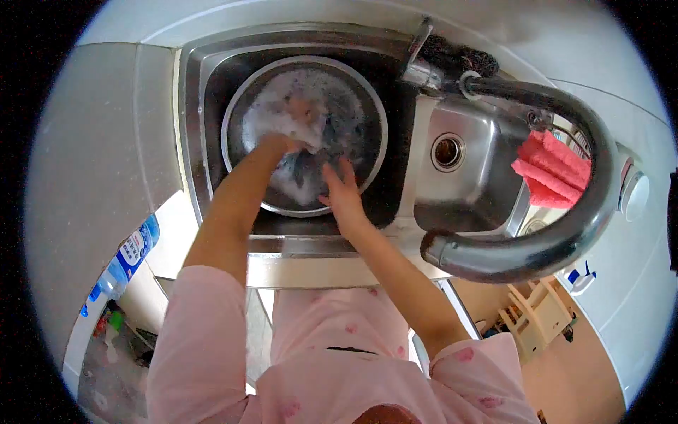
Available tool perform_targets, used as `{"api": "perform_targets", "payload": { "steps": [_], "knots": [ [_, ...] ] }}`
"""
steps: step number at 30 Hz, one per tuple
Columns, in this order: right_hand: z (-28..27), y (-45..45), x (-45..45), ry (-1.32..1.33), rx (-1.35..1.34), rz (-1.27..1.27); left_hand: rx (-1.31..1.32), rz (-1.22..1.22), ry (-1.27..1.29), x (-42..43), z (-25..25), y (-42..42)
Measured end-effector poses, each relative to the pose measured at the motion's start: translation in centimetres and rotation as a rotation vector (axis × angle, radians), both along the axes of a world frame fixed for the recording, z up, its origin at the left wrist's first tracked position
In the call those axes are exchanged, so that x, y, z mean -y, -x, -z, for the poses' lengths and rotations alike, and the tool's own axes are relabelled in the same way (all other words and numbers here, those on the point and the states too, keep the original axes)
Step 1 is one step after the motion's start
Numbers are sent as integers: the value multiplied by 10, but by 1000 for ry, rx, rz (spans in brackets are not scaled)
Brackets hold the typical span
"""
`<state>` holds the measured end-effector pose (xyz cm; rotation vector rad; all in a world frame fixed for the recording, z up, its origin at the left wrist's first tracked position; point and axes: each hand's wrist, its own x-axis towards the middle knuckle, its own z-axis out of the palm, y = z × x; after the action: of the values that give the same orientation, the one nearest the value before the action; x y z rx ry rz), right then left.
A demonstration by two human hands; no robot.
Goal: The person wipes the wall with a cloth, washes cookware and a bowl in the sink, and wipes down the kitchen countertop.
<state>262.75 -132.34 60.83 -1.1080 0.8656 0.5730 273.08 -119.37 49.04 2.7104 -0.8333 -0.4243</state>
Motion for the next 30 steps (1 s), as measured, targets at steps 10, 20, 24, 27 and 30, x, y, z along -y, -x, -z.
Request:
{"api": "perform_targets", "payload": {
  "steps": [10, 20, 24, 27, 30],
  "knots": [
    [46, -46, 11, -647, -82, 453, -341, -639, 476, 34, -188, 43],
    [-46, -40, -23, 125, 118, 70, -1173, -1423, 1297, 27, -177, 61],
    [-47, -38, 0, 746, 547, -893, -1618, -1421, 1346, 9, -181, 40],
    [-49, -51, 13, 466, 474, -710, -1708, -1422, 1635, 2, -158, 47],
    [-34, -49, 14, -455, 107, 291, -2356, -1328, 2480, 12, -155, 62]
  ]
}}
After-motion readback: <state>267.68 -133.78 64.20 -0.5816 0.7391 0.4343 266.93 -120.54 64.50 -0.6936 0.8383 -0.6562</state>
